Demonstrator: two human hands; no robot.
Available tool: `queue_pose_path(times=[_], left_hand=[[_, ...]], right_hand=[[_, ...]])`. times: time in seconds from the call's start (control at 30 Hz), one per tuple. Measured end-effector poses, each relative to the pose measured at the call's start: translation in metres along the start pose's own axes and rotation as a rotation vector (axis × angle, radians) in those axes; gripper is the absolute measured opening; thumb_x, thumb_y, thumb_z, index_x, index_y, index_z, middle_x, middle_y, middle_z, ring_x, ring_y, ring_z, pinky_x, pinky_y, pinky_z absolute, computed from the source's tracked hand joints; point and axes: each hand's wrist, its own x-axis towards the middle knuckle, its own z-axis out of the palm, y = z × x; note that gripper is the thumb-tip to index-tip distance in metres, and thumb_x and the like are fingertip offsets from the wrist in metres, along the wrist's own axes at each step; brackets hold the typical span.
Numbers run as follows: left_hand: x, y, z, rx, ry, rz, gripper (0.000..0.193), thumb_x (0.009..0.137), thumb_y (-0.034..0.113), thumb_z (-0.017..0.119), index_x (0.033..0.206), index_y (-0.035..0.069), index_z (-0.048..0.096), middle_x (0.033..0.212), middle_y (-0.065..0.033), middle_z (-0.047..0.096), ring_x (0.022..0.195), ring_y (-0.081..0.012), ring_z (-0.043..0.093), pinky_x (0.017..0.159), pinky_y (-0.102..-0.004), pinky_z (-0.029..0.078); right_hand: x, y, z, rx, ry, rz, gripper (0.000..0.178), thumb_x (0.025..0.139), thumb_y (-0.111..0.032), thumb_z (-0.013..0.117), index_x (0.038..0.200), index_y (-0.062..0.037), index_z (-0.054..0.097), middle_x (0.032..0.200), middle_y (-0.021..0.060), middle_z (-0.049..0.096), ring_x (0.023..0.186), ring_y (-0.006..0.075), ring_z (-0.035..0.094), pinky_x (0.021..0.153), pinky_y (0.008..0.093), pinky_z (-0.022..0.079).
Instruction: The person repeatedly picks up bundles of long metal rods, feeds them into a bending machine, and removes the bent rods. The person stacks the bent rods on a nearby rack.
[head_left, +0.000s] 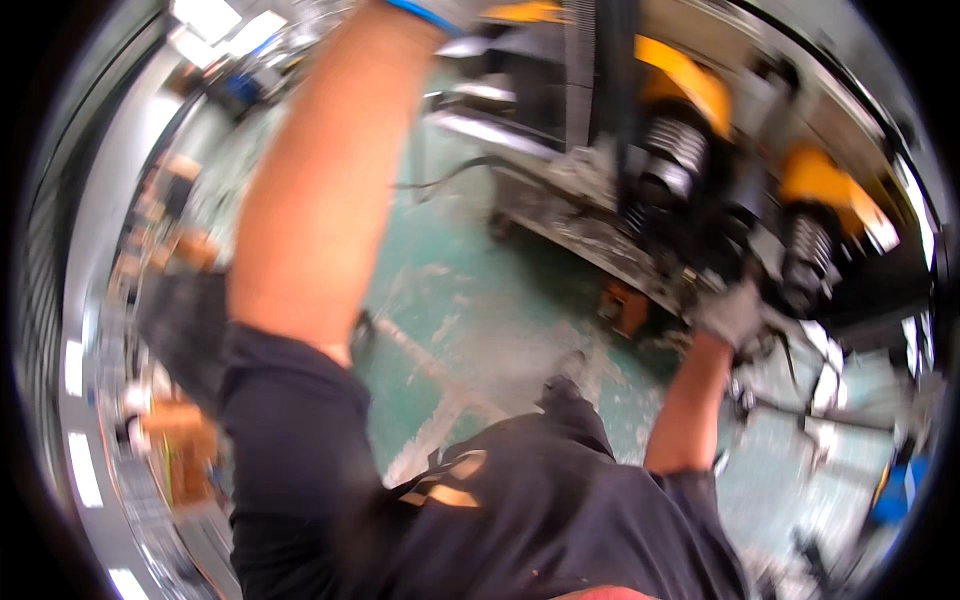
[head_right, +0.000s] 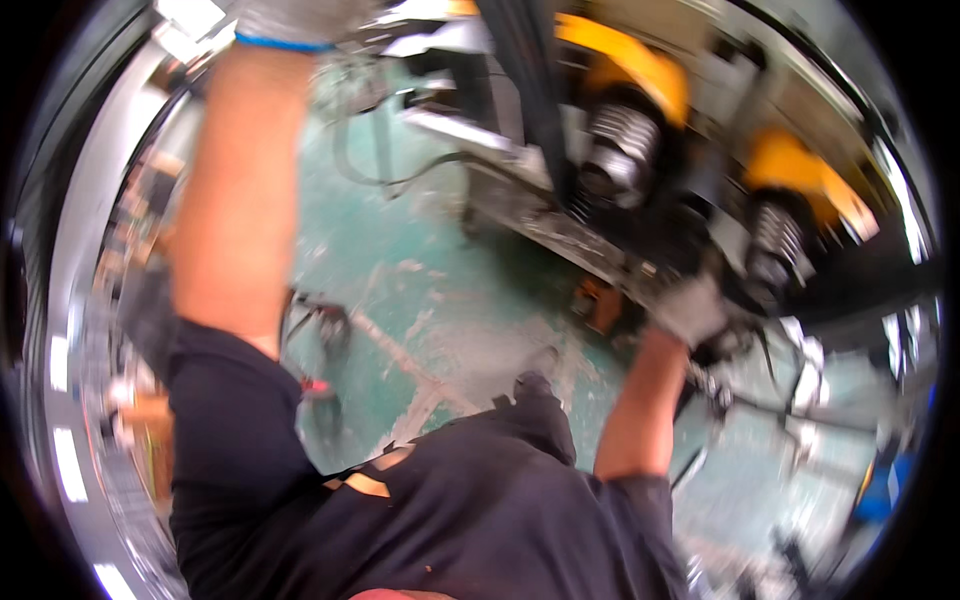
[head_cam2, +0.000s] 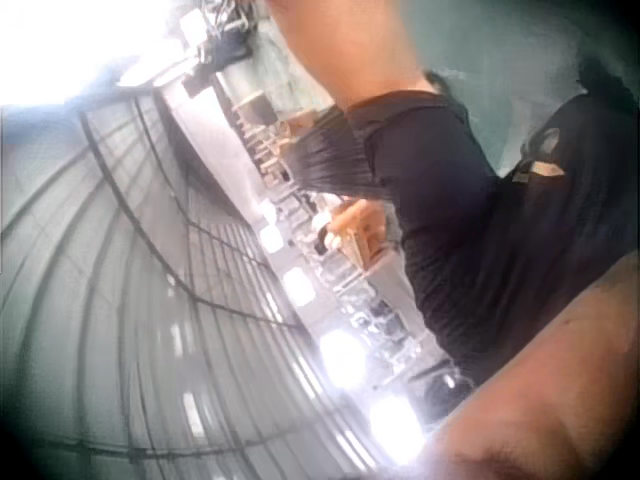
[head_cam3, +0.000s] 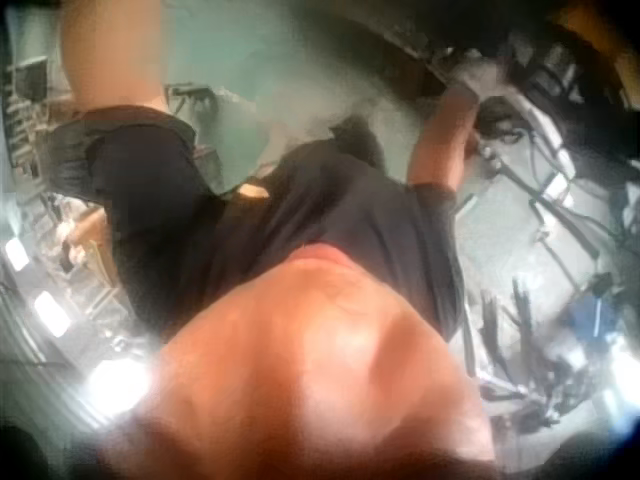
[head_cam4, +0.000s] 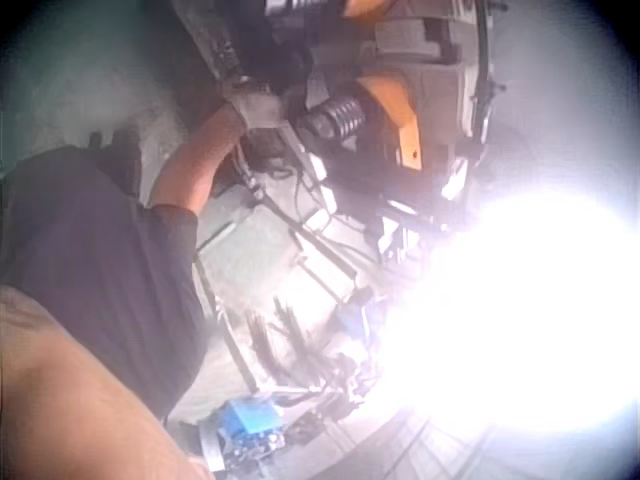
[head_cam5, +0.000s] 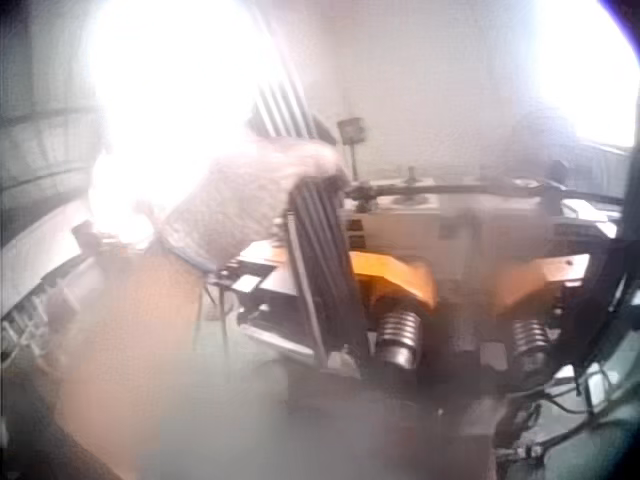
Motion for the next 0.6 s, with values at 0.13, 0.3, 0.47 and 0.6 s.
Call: queue_pose_path(times=[0.13,0.3,0.47,0.6], left_hand=[[-0.141,0.095,-0.046,-0.266,0.223,-0.341,0.015,0.096,0.019,0.066,0.109,0.013,0.066,0.097,-0.0069,0.069,0.094,-0.0181,0.07,0.09,-0.0344,0.056],[-0.347,0.192,-0.057,-0.824,0.875,-0.657,0.014,0.089,0.007,0.072,0.1,0.005,0.064,0.087,-0.0068,0.07,0.083,-0.0189,0.071,0.078,-0.034,0.057],[-0.479,0.34,-0.094,-0.698,1.317,-1.061,0.021,0.091,0.0,0.071,0.109,0.004,0.063,0.093,-0.0114,0.073,0.088,-0.0219,0.073,0.078,-0.0325,0.056],[-0.53,0.448,-0.101,-0.399,1.644,-1.096,0.02,0.092,-0.005,0.065,0.11,0.002,0.06,0.093,-0.0135,0.072,0.088,-0.0254,0.073,0.082,-0.0401,0.06]], right_hand=[[-0.076,0.016,-0.028,0.345,0.044,-0.111,0.043,0.1,-0.012,0.051,0.141,-0.0033,0.059,0.121,0.0134,0.072,0.107,0.0251,0.07,0.095,0.0349,0.056],[-0.121,0.002,-0.017,0.237,-0.096,-0.441,0.043,0.105,-0.014,0.042,0.141,0.0026,0.058,0.129,0.0162,0.069,0.116,0.0259,0.068,0.101,0.0343,0.054],[-0.167,-0.067,0.027,0.305,-0.466,-0.866,0.044,0.109,-0.017,0.038,0.138,0.0084,0.059,0.133,0.02,0.067,0.119,0.0278,0.068,0.101,0.0354,0.054],[-0.238,-0.139,0.063,0.971,-1.029,-0.408,0.034,0.106,-0.014,0.056,0.127,0.0114,0.064,0.119,0.0206,0.071,0.101,0.0267,0.071,0.086,0.0373,0.061]])
